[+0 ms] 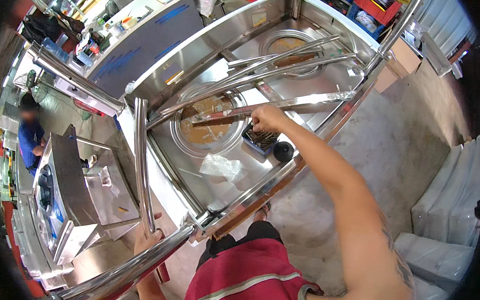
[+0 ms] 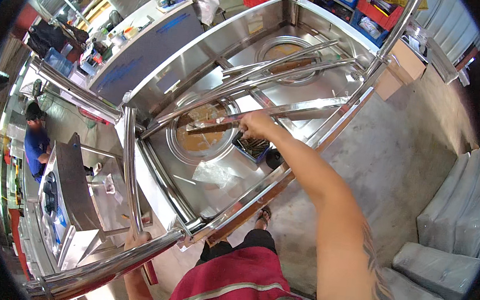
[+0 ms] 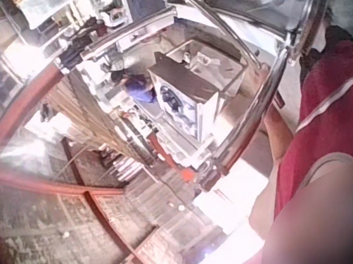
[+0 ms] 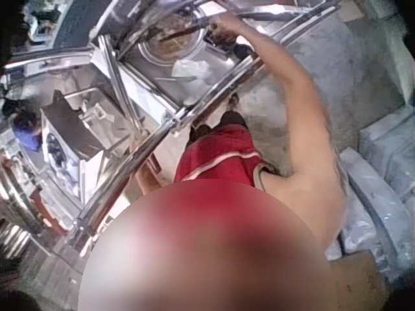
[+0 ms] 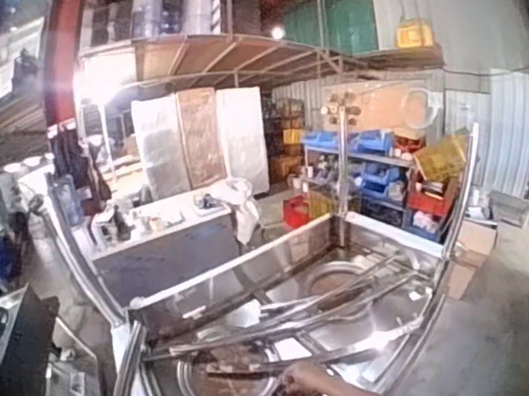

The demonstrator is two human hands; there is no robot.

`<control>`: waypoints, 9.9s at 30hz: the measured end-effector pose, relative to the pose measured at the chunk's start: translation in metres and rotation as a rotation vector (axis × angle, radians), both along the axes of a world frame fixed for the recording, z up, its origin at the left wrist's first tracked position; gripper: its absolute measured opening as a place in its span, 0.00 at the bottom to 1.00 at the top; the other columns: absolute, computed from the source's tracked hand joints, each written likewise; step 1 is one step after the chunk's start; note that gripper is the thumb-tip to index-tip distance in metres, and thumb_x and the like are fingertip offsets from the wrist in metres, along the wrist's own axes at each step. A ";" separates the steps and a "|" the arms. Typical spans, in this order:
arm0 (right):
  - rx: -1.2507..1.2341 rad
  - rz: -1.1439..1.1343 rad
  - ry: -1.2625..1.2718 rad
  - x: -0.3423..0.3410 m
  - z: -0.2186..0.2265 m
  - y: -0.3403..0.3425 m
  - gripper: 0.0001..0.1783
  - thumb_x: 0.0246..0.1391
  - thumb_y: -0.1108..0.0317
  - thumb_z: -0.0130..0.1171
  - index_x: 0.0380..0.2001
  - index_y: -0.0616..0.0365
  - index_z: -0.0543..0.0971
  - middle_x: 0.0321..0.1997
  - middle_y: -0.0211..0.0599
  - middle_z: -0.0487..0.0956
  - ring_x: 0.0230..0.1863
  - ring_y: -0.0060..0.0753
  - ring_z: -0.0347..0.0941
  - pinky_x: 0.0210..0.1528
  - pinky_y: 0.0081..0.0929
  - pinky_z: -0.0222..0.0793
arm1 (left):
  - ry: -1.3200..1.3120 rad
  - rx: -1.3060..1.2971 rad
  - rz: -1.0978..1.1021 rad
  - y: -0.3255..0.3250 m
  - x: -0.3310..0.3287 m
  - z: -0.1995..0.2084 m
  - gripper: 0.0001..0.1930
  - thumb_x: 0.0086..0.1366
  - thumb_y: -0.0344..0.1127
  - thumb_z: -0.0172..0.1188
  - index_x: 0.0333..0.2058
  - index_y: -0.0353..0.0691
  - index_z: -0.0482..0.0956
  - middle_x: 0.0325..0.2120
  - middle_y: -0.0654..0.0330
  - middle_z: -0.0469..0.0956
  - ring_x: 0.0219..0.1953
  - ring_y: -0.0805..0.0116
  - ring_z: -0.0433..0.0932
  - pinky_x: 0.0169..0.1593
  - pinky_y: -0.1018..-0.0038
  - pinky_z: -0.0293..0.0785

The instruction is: The person retrieves a small box from a shelf and then assembles a stainless steel frame structure by inserting and tightening metal rods into a central hub. The person repeatedly adjusts and secures the rods to form a stable frame.

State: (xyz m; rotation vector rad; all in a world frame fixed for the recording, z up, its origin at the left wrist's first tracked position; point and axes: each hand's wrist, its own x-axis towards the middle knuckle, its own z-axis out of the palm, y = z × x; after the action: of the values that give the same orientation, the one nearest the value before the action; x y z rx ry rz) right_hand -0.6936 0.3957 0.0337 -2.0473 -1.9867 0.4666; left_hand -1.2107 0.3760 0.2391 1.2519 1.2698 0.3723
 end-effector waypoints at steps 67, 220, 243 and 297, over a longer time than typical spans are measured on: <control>0.367 -0.421 0.527 -0.260 0.222 -0.055 0.14 0.64 0.65 0.50 0.50 0.55 0.64 0.34 0.56 0.81 0.36 0.65 0.77 0.39 0.56 0.69 | -0.305 0.529 -0.391 0.099 0.126 0.057 0.17 0.54 0.28 0.69 0.40 0.35 0.73 0.30 0.63 0.79 0.29 0.74 0.77 0.36 0.74 0.75; 1.324 -1.331 0.420 -0.517 0.260 -0.097 0.10 0.67 0.66 0.55 0.39 0.63 0.72 0.28 0.34 0.78 0.28 0.22 0.76 0.31 0.21 0.74 | -1.383 -0.806 -0.673 0.168 0.073 0.013 0.17 0.75 0.47 0.49 0.56 0.49 0.68 0.48 0.59 0.78 0.54 0.54 0.79 0.38 0.68 0.82; 0.978 -1.071 0.663 -0.492 0.285 -0.141 0.11 0.60 0.66 0.64 0.31 0.65 0.81 0.25 0.35 0.81 0.27 0.19 0.78 0.28 0.20 0.72 | -1.526 -0.631 -0.843 0.161 0.047 0.048 0.20 0.77 0.46 0.43 0.58 0.41 0.67 0.52 0.56 0.74 0.58 0.56 0.74 0.61 0.57 0.75; 0.995 -1.134 0.372 -0.504 0.278 -0.135 0.15 0.66 0.59 0.57 0.42 0.62 0.73 0.34 0.30 0.74 0.32 0.20 0.70 0.37 0.21 0.68 | -1.375 -0.501 -0.777 0.167 0.043 0.067 0.19 0.74 0.44 0.52 0.56 0.47 0.57 0.49 0.53 0.74 0.53 0.52 0.78 0.46 0.52 0.85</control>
State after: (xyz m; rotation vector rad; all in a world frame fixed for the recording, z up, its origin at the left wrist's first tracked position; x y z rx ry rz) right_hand -1.1981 0.2604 0.3114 -1.7770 -0.4117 -0.3201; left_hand -1.1678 0.5431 0.3061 0.6597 -0.3165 0.2186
